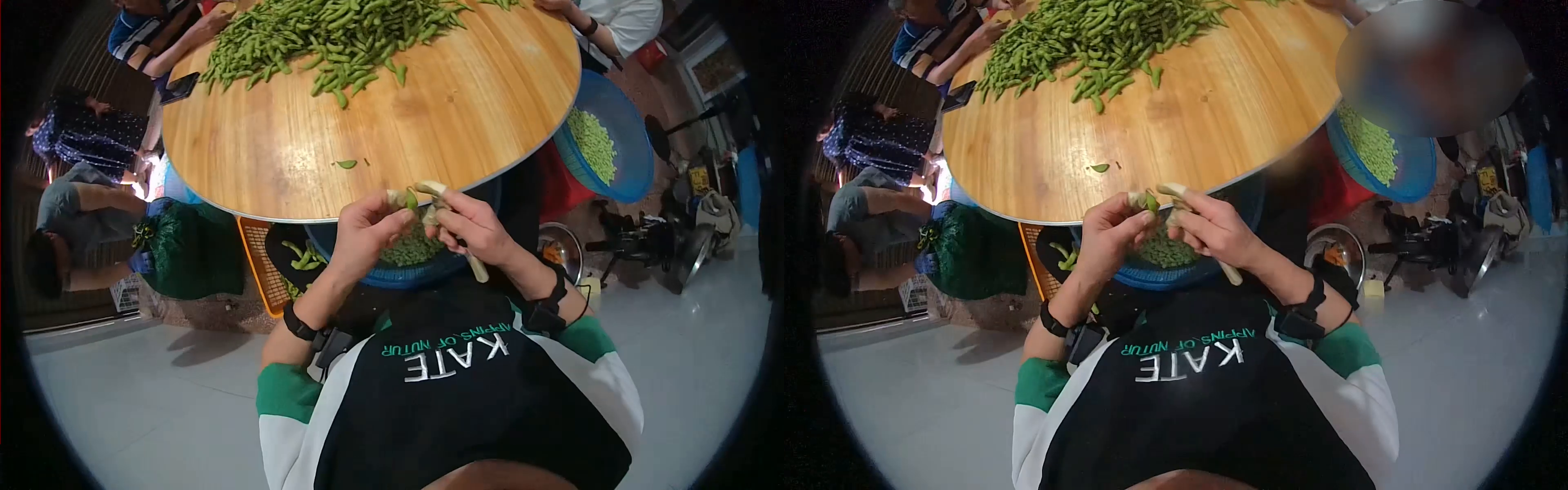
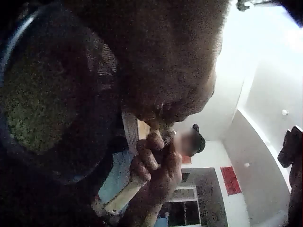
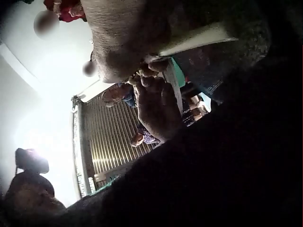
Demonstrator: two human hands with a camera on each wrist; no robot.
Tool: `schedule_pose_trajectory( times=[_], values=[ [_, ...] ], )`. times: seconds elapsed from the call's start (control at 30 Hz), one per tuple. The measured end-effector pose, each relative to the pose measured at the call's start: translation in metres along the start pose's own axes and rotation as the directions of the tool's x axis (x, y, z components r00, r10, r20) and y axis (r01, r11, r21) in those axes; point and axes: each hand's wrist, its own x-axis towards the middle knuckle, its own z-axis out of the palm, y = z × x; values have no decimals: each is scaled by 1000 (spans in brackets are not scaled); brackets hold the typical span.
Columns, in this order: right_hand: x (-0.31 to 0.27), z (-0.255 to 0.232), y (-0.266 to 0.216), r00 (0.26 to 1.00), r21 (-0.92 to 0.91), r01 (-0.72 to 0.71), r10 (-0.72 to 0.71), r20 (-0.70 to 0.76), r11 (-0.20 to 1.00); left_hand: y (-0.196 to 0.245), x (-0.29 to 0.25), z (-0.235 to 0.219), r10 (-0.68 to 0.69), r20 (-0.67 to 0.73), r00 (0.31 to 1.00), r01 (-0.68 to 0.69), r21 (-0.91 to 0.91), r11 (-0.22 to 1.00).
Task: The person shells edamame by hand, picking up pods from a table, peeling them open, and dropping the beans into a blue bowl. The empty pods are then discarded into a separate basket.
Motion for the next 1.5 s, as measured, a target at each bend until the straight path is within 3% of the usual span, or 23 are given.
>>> schedule_pose_trajectory(
  times=[0.07,0.13,0.3,0.4,0.67,0.73,0.87,0.93,0.97,1.03,1.07,1.13,1.17,1.23,1.27,1.33,1.37,1.43,1.5],
  values=[
    [1,3,2,997,89,-54,49,58,995,-11,-1,-2,-44,51,998,50,-114,992],
    [0,4,8,990,213,-81,54,129,974,-14,-1,-2,-31,33,999,35,-120,992],
    [1,8,9,986,321,-93,43,159,942,-12,-3,3,-32,-47,998,29,-62,998],
    [1,9,6,989,267,-82,46,138,960,-19,-1,3,57,-33,998,-59,-93,994],
    [1,6,6,981,291,-121,71,179,949,-13,-7,4,124,-53,991,-127,-74,989],
    [3,8,7,990,184,-41,15,141,982,-13,-9,-1,172,3,985,-172,4,985],
    [4,17,11,997,28,72,-72,30,997,-13,-6,1,217,-61,974,-218,-16,976],
    [4,17,14,986,-58,165,-166,-14,985,-16,0,-6,11,32,999,-3,-257,966],
    [7,15,19,986,-56,164,-165,-14,985,-16,0,-6,9,31,999,-1,-257,967],
    [16,5,29,865,-358,499,-477,155,789,-8,-2,-2,-190,139,972,233,-474,849],
    [20,1,31,865,-357,499,-475,159,790,-11,-1,-2,-188,135,973,230,-477,848],
    [22,0,33,691,-541,683,-674,261,491,-18,-2,-3,-204,123,971,238,-443,864],
    [18,1,31,691,-540,684,-673,263,491,-19,-3,0,-204,121,972,236,-444,864],
    [8,5,23,939,-361,334,-343,42,871,-16,-4,10,-145,-60,988,128,-232,964],
    [7,7,24,938,-363,337,-344,47,869,-17,-3,13,-141,-63,988,123,-233,965],
    [7,11,28,923,-332,341,-380,-57,879,-18,-3,15,-30,-122,992,31,4,1000],
    [8,11,31,923,-331,341,-380,-59,880,-17,-5,14,-32,-120,992,33,6,999],
    [14,8,36,836,-510,468,-548,-7,721,-13,-6,12,-101,-88,991,100,-20,995],
    [16,7,37,824,-515,495,-567,23,699,-17,-4,2,-147,-38,988,145,-59,988]
  ],
)
